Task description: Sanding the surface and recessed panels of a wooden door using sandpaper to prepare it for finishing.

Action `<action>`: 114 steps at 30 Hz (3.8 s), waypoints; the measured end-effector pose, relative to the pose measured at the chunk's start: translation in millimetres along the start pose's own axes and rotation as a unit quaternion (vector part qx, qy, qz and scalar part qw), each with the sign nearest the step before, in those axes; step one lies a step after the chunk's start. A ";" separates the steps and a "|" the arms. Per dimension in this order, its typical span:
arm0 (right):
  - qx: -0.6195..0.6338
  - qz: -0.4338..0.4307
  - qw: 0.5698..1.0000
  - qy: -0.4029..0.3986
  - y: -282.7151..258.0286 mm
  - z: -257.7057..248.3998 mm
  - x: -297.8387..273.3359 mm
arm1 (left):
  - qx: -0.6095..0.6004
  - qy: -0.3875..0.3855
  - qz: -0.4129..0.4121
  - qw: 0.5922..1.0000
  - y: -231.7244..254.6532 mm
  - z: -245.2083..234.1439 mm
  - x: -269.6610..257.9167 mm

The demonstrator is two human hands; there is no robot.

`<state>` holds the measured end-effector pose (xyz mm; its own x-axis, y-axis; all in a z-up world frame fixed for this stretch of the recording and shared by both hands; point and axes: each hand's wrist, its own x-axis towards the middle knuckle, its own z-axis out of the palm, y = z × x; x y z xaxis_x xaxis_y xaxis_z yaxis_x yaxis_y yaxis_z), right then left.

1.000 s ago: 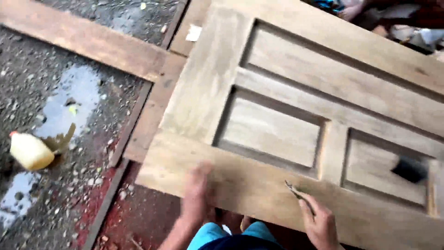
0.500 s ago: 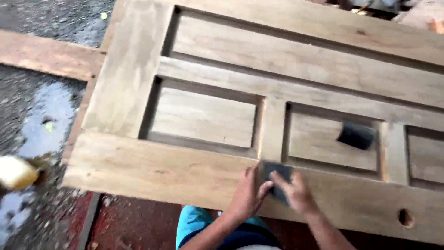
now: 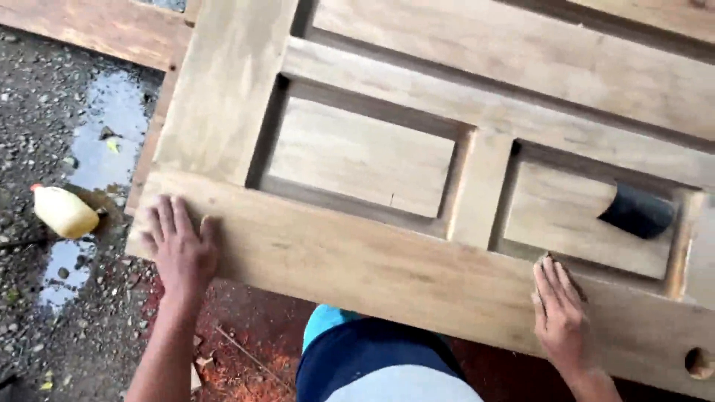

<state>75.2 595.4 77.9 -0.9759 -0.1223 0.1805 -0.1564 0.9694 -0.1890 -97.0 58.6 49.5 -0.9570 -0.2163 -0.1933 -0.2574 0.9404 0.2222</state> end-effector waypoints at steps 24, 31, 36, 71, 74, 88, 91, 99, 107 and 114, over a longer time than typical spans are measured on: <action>0.074 -0.069 0.995 -0.016 -61.6 11.7 12.3 | -0.117 0.027 0.461 0.879 199.0 98.6 -64.0; 0.075 0.062 0.995 -0.022 -5.5 31.4 -18.7 | -0.113 0.032 0.512 0.851 170.1 74.3 -81.8; 0.128 -0.063 0.990 0.002 -99.0 109.0 44.8 | -0.118 0.137 0.295 0.938 137.8 54.8 -69.0; 0.547 0.490 0.649 0.197 -50.5 1.0 6.0 | -0.444 -0.374 0.304 0.755 314.9 64.1 -198.4; 0.473 0.494 0.698 0.210 -57.2 1.6 19.6 | -0.516 -0.409 0.195 0.727 311.0 71.5 -200.2; 0.226 0.202 0.932 0.197 -17.2 52.4 105.5 | -0.380 -0.110 0.273 0.877 285.1 127.9 -86.9; -0.065 -0.026 0.988 0.134 2.6 112.9 101.0 | -0.205 0.058 0.302 0.929 288.2 115.4 -29.3; -0.069 -0.045 0.991 0.110 45.0 137.6 165.0 | -0.044 -0.027 0.270 0.961 300.4 103.5 -2.7; -0.079 -0.066 0.991 0.086 17.9 124.5 128.2 | -0.016 -0.074 0.257 0.963 305.8 94.5 1.3; 0.001 -0.011 0.997 0.071 -38.8 71.2 132.5 | -0.009 -0.063 0.270 0.961 302.6 103.3 -0.9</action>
<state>-58.8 526.5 40.5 -0.9411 -0.1128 0.3189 -0.1785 0.9664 -0.1851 -160.2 370.4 18.2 -0.9283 0.3363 -0.1589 0.2684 0.9014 0.3397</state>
